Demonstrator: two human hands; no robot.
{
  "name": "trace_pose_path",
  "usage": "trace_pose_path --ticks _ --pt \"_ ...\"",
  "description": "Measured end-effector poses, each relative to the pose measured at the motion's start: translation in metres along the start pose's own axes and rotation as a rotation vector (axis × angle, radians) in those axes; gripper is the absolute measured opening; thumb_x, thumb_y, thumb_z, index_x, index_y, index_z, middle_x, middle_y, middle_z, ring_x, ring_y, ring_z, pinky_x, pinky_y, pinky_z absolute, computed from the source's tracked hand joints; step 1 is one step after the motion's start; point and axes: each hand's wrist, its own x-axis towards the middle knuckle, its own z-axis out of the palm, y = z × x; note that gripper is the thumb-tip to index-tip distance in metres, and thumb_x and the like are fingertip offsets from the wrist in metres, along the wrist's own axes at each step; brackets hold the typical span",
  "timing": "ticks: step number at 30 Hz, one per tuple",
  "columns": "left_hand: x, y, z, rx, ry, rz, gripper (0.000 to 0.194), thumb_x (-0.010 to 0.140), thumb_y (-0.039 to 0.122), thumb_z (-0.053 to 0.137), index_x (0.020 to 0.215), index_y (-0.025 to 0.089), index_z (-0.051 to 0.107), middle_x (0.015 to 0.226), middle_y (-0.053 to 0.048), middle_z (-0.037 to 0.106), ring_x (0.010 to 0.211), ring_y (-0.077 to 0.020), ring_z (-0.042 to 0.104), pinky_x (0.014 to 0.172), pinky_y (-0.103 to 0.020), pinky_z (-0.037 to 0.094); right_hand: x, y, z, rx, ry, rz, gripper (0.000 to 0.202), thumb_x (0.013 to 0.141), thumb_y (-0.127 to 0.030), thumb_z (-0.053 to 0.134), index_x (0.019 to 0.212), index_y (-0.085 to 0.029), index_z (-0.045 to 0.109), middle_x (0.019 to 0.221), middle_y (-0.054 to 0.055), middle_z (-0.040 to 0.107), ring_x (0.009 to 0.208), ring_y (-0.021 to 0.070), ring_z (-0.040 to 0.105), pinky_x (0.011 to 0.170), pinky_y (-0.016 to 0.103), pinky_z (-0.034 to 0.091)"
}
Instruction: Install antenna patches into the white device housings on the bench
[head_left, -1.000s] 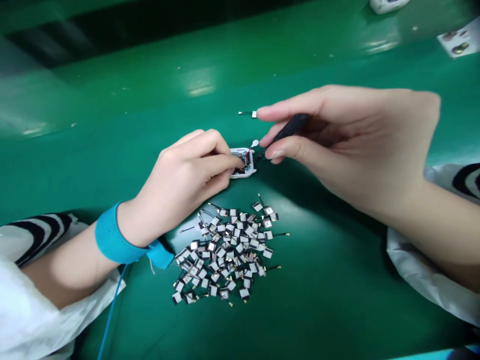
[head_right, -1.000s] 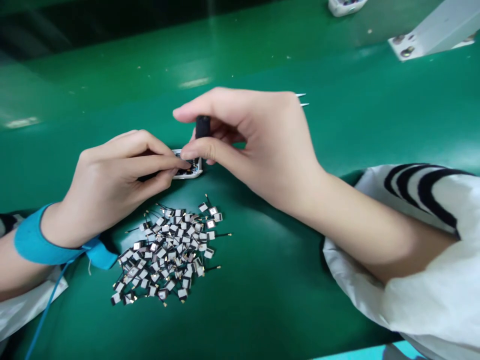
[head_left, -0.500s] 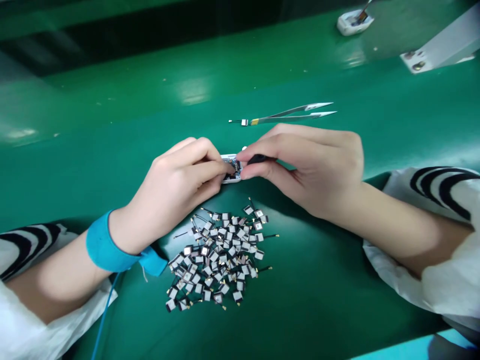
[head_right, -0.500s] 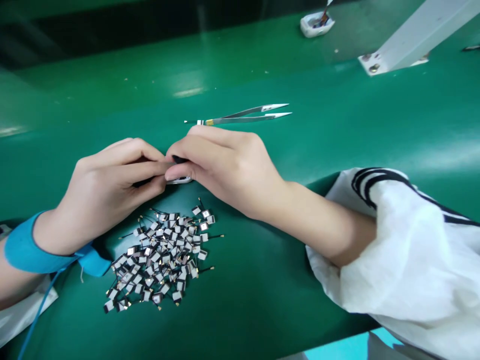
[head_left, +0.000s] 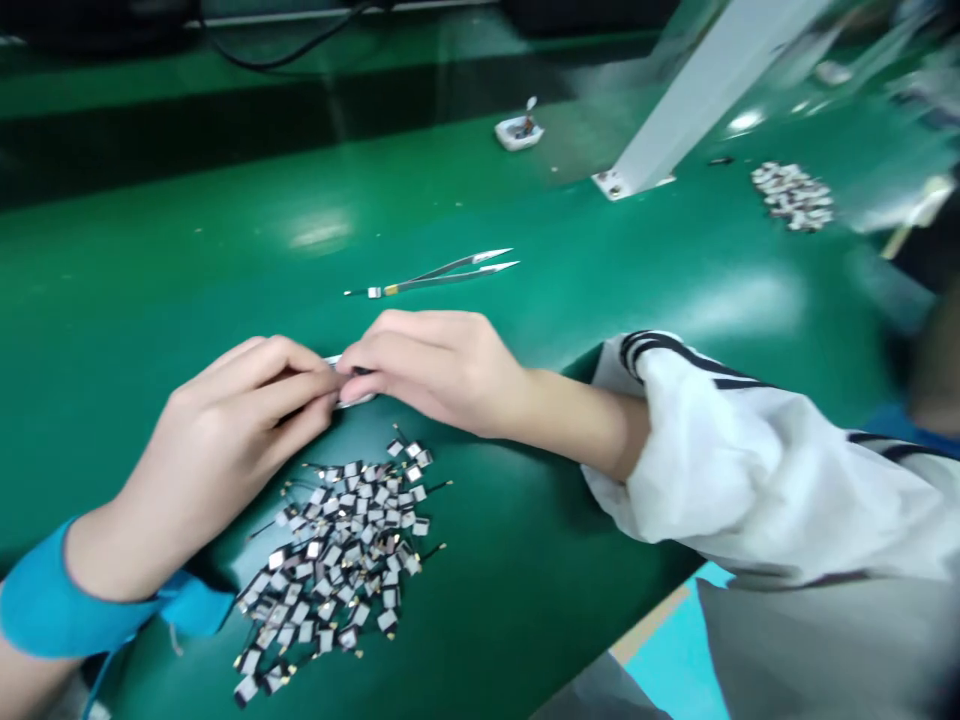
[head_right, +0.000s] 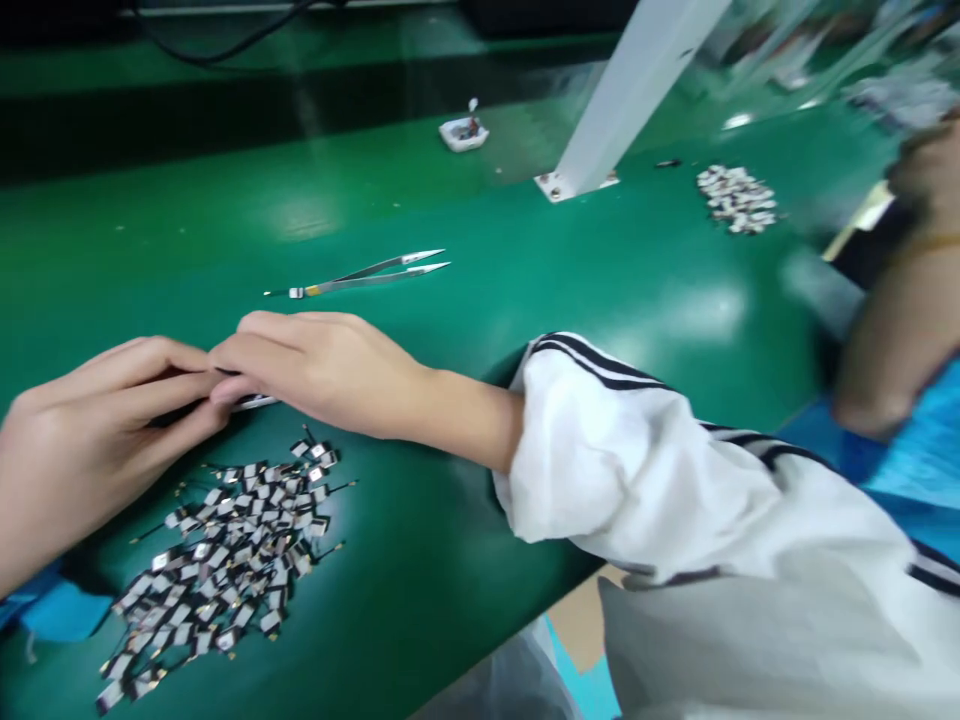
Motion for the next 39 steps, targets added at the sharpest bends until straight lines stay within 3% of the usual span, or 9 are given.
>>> trace_pose_path --ticks 4,10,15,19,21,26,32,39 --pt "0.0 -0.001 0.0 0.059 0.006 0.005 0.02 0.085 0.032 0.041 0.078 0.018 0.053 0.078 0.001 0.051 0.07 -0.0102 0.047 0.064 -0.023 0.036 0.0 0.002 0.002 -0.067 -0.012 -0.035 0.028 0.088 -0.032 0.035 0.096 -0.015 0.054 0.085 -0.002 0.055 0.078 0.0035 0.051 0.072 0.015 0.042" --pt "-0.002 -0.004 -0.001 0.049 0.007 -0.006 0.004 0.08 0.021 0.05 0.079 0.021 0.054 0.079 0.002 0.052 0.068 -0.0109 0.048 0.064 -0.023 0.037 0.003 0.001 0.0 -0.16 -0.065 -0.026 0.044 0.088 -0.036 0.011 0.096 -0.022 0.052 0.084 -0.006 0.051 0.077 0.0003 0.048 0.073 0.011 0.038" --pt "0.001 0.0 -0.004 0.076 0.005 0.037 0.005 0.08 0.018 0.05 0.077 0.018 0.052 0.076 0.001 0.05 0.066 -0.0104 0.048 0.059 -0.023 0.035 0.005 -0.005 -0.006 -0.124 -0.186 0.01 0.033 0.09 -0.033 0.025 0.099 -0.015 0.051 0.088 0.0 0.051 0.082 0.0053 0.049 0.074 0.018 0.041" --pt "0.004 0.002 -0.005 0.055 -0.01 0.03 0.003 0.08 0.018 0.051 0.077 0.019 0.053 0.076 0.001 0.051 0.065 -0.01 0.048 0.056 -0.023 0.033 0.005 -0.007 -0.006 -0.137 -0.201 0.04 0.035 0.091 -0.033 0.024 0.1 -0.015 0.052 0.088 0.0 0.049 0.08 0.0052 0.048 0.073 0.019 0.04" --pt "0.005 0.003 -0.004 0.055 -0.009 0.03 0.002 0.079 0.018 0.052 0.078 0.018 0.054 0.076 0.001 0.051 0.065 -0.0094 0.048 0.056 -0.022 0.034 0.004 -0.006 -0.003 -0.155 -0.165 0.043 0.039 0.092 -0.034 0.018 0.099 -0.016 0.053 0.087 -0.002 0.048 0.078 0.0031 0.047 0.069 0.017 0.039" --pt "0.004 0.002 -0.004 0.079 -0.001 0.039 0.003 0.078 0.017 0.054 0.08 0.019 0.053 0.075 0.002 0.052 0.064 -0.0089 0.049 0.056 -0.021 0.036 0.003 -0.006 0.003 -0.139 -0.048 0.085 0.082 0.081 -0.039 -0.023 0.092 -0.017 0.056 0.082 -0.004 0.051 0.071 -0.0017 0.048 0.06 0.02 0.035" --pt "0.002 -0.001 -0.004 0.077 -0.027 0.032 0.011 0.076 0.014 0.056 0.085 0.02 0.056 0.079 0.002 0.053 0.067 -0.0098 0.051 0.059 -0.021 0.04 0.006 -0.004 0.005 -0.026 0.072 0.125 0.085 0.079 -0.048 -0.019 0.081 -0.015 0.059 0.075 -0.004 0.055 0.067 -0.0025 0.049 0.058 0.017 0.038" --pt "0.0 -0.001 -0.012 0.001 -0.114 -0.064 0.023 0.077 0.015 0.053 0.095 0.028 0.057 0.082 0.003 0.056 0.073 -0.0128 0.056 0.064 -0.023 0.043 0.015 0.012 -0.001 0.164 0.532 0.398 0.083 0.077 -0.06 -0.012 0.078 -0.011 0.056 0.075 -0.003 0.059 0.073 -0.0021 0.053 0.07 0.01 0.042"
